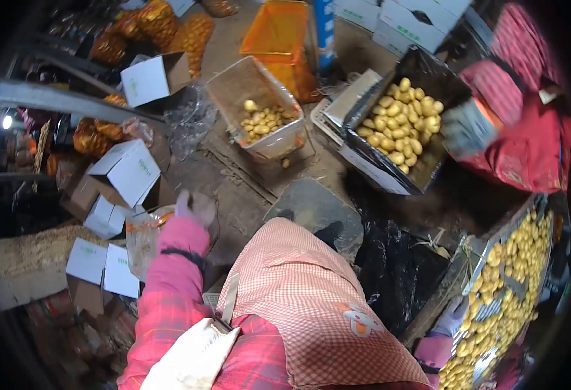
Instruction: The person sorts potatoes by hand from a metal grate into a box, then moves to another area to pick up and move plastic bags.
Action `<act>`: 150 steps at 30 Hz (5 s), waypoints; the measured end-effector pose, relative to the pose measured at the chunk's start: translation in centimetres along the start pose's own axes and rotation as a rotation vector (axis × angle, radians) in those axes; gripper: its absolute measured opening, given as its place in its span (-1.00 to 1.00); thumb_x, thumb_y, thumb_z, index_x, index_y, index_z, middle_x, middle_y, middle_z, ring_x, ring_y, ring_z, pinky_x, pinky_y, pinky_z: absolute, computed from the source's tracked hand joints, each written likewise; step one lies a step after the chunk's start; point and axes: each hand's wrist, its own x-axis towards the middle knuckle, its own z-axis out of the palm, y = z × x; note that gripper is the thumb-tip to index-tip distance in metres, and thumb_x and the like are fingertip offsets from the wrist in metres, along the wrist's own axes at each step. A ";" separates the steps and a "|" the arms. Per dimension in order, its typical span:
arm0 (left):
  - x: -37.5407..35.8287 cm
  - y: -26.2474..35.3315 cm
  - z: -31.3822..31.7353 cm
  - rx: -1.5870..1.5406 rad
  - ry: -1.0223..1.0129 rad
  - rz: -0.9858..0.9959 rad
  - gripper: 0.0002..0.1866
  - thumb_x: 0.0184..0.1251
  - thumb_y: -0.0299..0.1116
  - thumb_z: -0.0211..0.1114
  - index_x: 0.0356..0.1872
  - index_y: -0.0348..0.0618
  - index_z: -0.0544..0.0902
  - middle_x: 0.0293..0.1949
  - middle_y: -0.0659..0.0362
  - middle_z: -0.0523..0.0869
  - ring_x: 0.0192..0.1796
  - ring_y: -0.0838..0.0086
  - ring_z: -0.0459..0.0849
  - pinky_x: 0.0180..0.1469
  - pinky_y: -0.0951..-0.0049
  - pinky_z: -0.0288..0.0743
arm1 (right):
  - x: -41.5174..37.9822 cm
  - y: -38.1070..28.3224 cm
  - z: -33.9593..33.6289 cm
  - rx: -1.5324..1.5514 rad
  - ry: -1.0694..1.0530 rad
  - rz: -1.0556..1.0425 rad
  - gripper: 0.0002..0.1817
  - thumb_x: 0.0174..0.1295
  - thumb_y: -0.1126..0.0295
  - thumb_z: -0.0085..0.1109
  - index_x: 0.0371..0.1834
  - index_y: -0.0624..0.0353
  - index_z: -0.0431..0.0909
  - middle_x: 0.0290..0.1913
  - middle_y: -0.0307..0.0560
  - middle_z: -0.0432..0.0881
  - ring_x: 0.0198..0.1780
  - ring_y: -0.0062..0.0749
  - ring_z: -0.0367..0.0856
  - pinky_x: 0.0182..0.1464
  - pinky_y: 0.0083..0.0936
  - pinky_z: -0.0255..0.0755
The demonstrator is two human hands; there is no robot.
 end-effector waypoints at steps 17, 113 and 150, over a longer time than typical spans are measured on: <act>2.5 7.7 -39.0 1.443 0.495 0.334 -0.46 0.25 -0.16 0.15 0.24 -0.13 0.43 0.28 -0.10 0.40 0.32 -0.06 0.32 0.24 -0.06 0.29 | 4.4 5.4 1.8 -0.181 -0.006 0.081 -0.27 0.37 -0.16 -0.08 0.27 0.36 0.35 0.17 0.20 0.51 0.11 -0.09 0.47 0.16 -0.38 0.36; 60.4 41.9 -10.4 1.401 0.481 0.226 -0.43 0.23 0.18 0.18 -0.04 -0.15 0.62 -0.12 -0.07 0.70 -0.14 0.12 0.72 -0.10 0.15 0.56 | -27.5 -88.5 51.3 -0.476 -1.572 -0.873 -0.68 0.34 0.34 0.16 0.11 0.17 0.55 0.03 -0.10 0.65 0.06 -0.49 0.59 0.14 -0.51 0.42; 47.3 46.2 -7.6 1.049 -0.028 0.616 -0.78 0.32 -0.21 0.20 -0.17 -0.11 0.64 -0.43 0.05 0.62 -0.40 0.15 0.64 -0.41 0.19 0.50 | -58.2 -113.6 65.1 -1.030 -1.236 -2.186 -0.65 0.27 0.29 0.05 0.11 0.06 0.51 0.02 0.06 0.57 0.08 -0.10 0.52 0.09 -0.33 0.45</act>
